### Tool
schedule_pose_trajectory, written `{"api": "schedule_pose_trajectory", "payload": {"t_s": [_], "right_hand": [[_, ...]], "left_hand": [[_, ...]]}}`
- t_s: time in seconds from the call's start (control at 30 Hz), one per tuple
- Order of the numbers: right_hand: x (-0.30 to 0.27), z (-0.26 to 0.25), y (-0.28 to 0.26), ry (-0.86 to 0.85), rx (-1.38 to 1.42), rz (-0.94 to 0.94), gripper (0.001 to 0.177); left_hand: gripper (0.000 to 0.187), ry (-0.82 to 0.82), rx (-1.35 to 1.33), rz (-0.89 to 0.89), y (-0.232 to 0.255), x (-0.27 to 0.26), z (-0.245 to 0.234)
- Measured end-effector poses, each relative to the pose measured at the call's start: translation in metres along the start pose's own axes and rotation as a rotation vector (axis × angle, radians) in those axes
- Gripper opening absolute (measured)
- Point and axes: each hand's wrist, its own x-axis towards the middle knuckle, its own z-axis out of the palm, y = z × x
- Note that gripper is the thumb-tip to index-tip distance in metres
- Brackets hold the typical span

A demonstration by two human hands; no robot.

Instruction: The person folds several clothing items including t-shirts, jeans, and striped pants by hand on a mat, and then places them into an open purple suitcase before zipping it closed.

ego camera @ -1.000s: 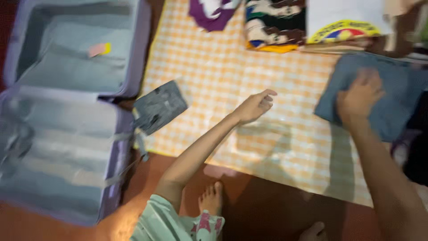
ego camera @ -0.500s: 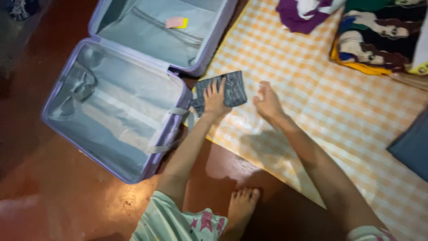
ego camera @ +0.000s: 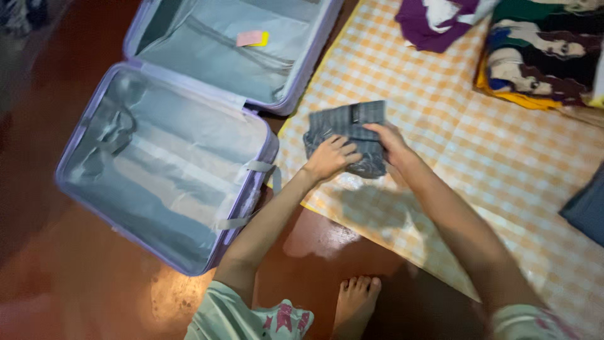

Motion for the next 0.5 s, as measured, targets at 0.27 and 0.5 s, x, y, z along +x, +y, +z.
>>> {"api": "schedule_pose_trajectory", "payload": {"t_s": [0.27, 0.5], "right_hand": [[-0.151, -0.116, 0.018, 0.292, 0.291, -0.529, 0.043], [-0.219, -0.153, 0.039, 0.711, -1.305, -0.798, 0.07]], "left_hand": [[0.029, 0.175, -0.012, 0.301, 0.038, 0.073, 0.036], [0.041, -0.013, -0.174, -0.28, 0.07, 0.031, 0.086]]}}
